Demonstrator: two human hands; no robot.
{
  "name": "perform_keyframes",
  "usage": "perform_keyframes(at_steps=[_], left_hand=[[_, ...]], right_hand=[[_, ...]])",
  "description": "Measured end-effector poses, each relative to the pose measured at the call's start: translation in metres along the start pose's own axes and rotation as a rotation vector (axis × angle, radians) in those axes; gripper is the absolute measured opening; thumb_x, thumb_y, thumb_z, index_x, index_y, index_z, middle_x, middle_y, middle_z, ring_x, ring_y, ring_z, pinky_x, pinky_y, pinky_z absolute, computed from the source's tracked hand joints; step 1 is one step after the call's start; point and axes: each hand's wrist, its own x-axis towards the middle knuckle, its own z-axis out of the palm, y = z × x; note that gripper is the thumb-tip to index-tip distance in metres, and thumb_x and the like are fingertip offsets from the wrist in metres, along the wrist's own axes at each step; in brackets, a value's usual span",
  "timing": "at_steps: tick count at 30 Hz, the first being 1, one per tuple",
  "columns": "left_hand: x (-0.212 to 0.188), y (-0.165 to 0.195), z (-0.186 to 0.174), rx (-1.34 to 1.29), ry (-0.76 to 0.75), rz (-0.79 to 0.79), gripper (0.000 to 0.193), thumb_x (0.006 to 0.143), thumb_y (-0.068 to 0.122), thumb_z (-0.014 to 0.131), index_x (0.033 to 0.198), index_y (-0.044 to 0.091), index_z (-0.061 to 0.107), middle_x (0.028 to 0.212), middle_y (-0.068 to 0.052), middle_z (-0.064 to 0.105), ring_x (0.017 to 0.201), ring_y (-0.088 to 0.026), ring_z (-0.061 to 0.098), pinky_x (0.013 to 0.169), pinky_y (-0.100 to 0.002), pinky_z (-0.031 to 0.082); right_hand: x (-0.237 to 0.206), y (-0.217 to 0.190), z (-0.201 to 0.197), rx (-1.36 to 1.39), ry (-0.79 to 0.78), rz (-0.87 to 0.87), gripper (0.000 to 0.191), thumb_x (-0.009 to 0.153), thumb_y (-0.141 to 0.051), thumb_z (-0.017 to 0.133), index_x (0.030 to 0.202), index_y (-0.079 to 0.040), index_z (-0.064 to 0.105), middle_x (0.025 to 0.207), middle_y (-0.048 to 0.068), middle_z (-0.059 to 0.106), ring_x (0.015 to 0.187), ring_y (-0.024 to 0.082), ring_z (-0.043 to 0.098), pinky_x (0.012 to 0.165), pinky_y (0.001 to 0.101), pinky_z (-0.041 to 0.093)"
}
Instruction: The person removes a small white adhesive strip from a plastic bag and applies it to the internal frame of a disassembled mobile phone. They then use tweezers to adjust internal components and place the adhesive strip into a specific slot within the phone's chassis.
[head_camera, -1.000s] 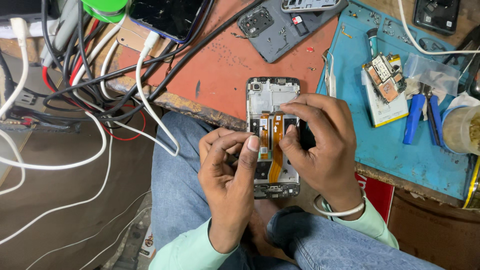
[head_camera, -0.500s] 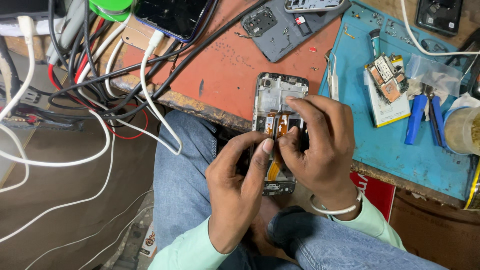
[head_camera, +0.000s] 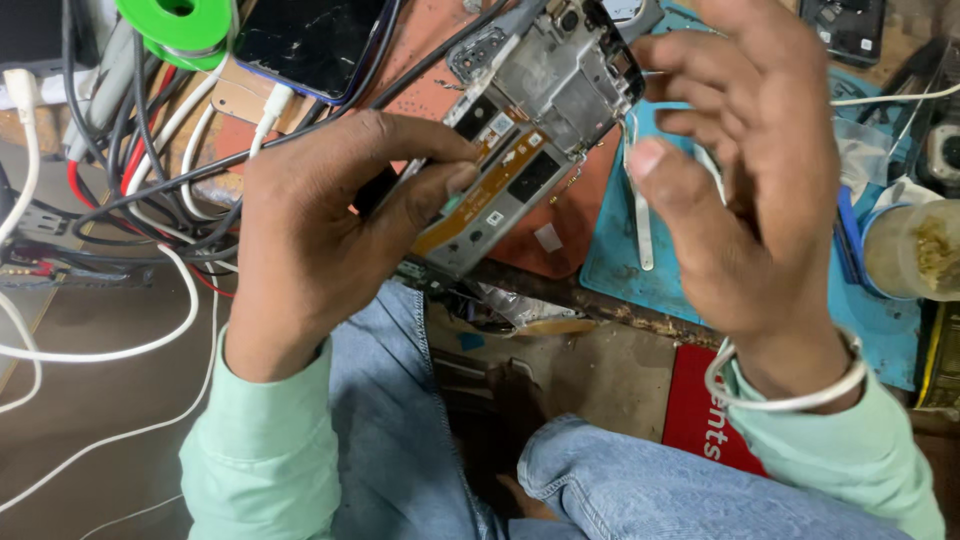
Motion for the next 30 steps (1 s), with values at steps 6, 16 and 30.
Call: perform_keyframes(at_steps=[6,16,30], left_hand=[[0.007,-0.010,0.011,-0.049,-0.014,-0.053,0.011,0.104,0.007,0.078,0.114,0.004,0.075,0.099,-0.003,0.077,0.078,-0.008,0.064,0.064,-0.021,0.049],[-0.012,-0.010,0.043,-0.482,0.204,-0.358,0.018,0.099,0.011,0.078,0.109,-0.003,0.076,0.105,-0.007,0.077,0.092,-0.008,0.068,0.085,-0.023,0.057],[-0.008,-0.001,0.048,-0.218,0.203,-0.351,0.019,0.095,0.014,0.078,0.107,-0.001,0.078,0.104,-0.010,0.079,0.092,-0.015,0.076,0.084,-0.025,0.060]], right_hand=[[0.052,0.019,-0.002,0.178,-0.213,0.085,0.025,0.116,-0.012,0.058,0.134,0.005,0.055,0.101,0.003,0.055,0.083,0.006,0.047,0.074,0.0193,0.038],[0.037,0.045,0.015,0.308,-0.126,0.112,0.020,0.111,-0.004,0.054,0.130,0.002,0.056,0.108,0.001,0.066,0.090,0.002,0.057,0.084,0.0176,0.048],[0.028,0.048,0.021,0.295,-0.147,0.212,0.026,0.101,-0.006,0.049,0.126,0.001,0.054,0.112,0.005,0.062,0.100,0.008,0.054,0.097,0.0218,0.045]])
